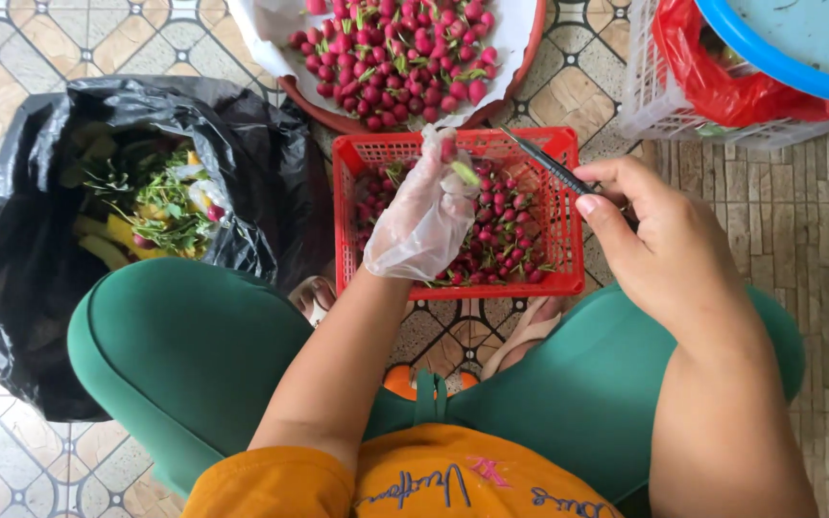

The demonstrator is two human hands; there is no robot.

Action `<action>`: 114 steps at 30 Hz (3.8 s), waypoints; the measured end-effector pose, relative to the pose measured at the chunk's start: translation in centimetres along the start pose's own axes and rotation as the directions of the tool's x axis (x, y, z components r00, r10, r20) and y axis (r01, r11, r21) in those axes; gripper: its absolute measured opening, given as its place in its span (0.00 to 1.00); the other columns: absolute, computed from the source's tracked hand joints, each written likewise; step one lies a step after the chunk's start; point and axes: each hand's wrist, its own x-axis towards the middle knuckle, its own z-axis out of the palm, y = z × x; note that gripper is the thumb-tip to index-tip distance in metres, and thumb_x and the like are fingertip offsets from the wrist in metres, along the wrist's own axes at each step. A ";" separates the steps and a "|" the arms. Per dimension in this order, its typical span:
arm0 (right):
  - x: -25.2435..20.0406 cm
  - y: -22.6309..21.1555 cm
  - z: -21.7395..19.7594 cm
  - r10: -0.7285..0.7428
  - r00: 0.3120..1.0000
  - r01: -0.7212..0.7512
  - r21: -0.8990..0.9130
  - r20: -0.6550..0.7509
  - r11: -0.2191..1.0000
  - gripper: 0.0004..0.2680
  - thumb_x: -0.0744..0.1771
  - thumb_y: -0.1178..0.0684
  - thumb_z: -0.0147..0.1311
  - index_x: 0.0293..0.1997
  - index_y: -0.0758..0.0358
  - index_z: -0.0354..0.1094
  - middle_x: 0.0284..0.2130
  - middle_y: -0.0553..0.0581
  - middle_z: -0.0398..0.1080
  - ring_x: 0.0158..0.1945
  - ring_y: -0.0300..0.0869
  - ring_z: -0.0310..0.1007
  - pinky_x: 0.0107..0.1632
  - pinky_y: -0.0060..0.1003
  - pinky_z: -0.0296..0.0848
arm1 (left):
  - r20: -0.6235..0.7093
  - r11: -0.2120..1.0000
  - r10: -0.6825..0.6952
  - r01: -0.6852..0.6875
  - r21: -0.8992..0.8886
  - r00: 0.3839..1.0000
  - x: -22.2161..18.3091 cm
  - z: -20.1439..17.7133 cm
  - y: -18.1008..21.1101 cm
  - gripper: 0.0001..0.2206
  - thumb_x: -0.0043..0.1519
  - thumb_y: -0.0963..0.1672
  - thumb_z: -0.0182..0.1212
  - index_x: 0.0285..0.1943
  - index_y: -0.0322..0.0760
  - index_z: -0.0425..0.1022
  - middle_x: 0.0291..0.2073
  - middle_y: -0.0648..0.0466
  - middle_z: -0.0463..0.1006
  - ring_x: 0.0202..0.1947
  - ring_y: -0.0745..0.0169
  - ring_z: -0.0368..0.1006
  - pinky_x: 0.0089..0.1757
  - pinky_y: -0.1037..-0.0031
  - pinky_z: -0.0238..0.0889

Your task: Trimming the stems off small red radishes using a utility knife and placing them in a bowl

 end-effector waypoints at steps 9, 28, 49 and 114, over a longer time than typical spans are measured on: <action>0.1 1.0 0.1 0.053 0.997 -0.051 0.023 -0.056 0.998 0.11 0.70 0.50 0.49 0.59 0.52 0.70 0.40 0.52 0.77 0.40 0.47 0.75 0.45 0.45 0.67 | -0.029 0.996 -0.026 0.028 0.089 0.999 0.4 0.6 0.1 0.24 0.66 0.39 0.62 0.71 0.47 0.64 0.56 0.59 0.74 0.31 0.73 0.71 0.26 0.88 0.66; 0.5 2.2 0.9 -0.078 0.950 0.176 0.313 -0.304 0.933 0.08 0.74 0.61 0.48 0.61 0.70 0.65 0.40 0.59 0.70 0.44 0.40 0.72 0.47 0.31 0.68 | -0.110 0.812 0.425 -0.325 0.484 0.898 1.0 7.1 -4.0 0.18 0.59 0.32 0.64 0.60 0.28 0.75 0.49 0.43 0.79 0.38 0.61 0.75 0.45 0.72 0.73; 0.2 1.2 1.0 -0.011 0.930 0.193 0.462 -0.367 0.866 0.09 0.74 0.57 0.46 0.61 0.68 0.62 0.37 0.60 0.70 0.26 0.36 0.58 0.31 0.28 0.60 | -0.038 0.725 0.352 -0.246 0.643 0.935 -0.5 12.4 -4.3 0.13 0.59 0.39 0.71 0.52 0.37 0.79 0.37 0.56 0.78 0.29 0.71 0.66 0.31 0.81 0.59; 0.7 4.1 2.4 0.088 0.967 -0.003 0.335 -0.240 0.942 0.13 0.80 0.56 0.37 0.74 0.76 0.53 0.50 0.72 0.66 0.34 0.44 0.60 0.40 0.33 0.60 | -0.735 0.171 0.607 0.854 0.491 0.302 5.1 -26.0 12.9 0.14 0.58 0.48 0.55 0.54 0.54 0.73 0.38 0.58 0.79 0.40 0.55 0.75 0.42 0.67 0.66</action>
